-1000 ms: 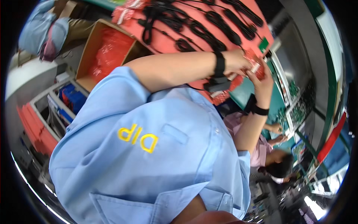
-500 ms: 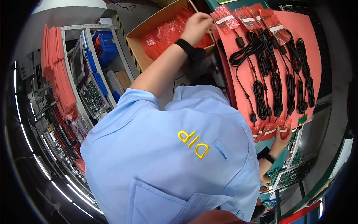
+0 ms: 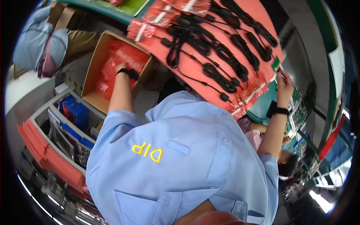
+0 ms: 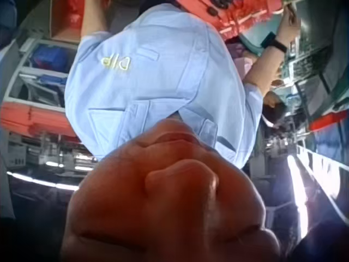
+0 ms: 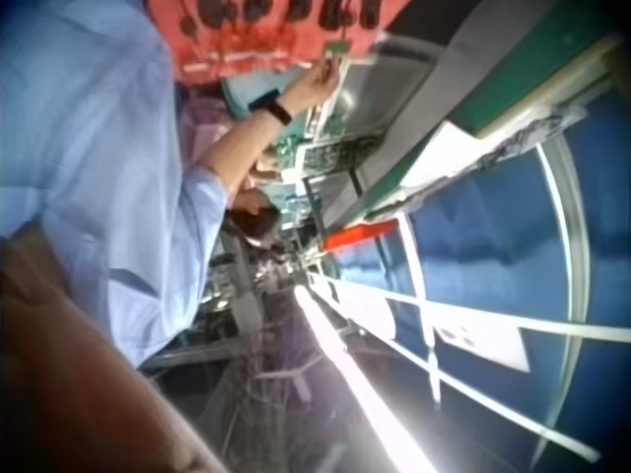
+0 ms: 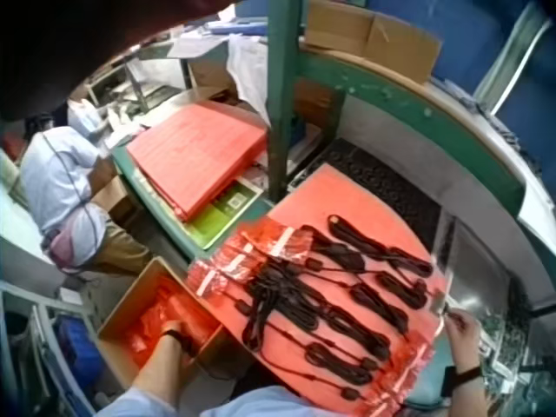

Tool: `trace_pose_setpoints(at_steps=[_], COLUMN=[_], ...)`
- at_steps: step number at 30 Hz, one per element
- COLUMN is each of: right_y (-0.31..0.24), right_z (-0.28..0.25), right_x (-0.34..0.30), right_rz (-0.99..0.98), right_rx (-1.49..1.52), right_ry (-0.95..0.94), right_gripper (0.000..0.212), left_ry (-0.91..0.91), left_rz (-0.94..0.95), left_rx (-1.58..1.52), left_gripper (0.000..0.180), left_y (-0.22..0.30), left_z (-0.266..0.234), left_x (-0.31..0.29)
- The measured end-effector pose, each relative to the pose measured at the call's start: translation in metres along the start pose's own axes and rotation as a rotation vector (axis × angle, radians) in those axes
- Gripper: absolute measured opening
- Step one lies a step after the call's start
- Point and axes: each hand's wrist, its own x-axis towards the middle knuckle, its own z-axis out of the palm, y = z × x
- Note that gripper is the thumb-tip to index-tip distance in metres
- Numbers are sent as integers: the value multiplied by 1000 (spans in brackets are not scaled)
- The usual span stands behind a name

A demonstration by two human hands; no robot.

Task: Remove electronic components from bubble wrap bags and organize them onto a red tray on an assembly line.

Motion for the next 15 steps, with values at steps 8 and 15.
trace_pose_setpoints(at_steps=[8, 15], right_y=[69, 42], right_z=[-30, -51], right_x=[46, 48], right_rz=[43, -45], right_rx=[-226, -560], right_ry=[-98, -164], right_gripper=[60, 76], left_ry=[-263, -1276], left_rz=[874, 970], left_rx=[-940, -347], left_gripper=[24, 35], left_y=[159, 207], left_z=[-68, -14], left_x=[-331, -631])
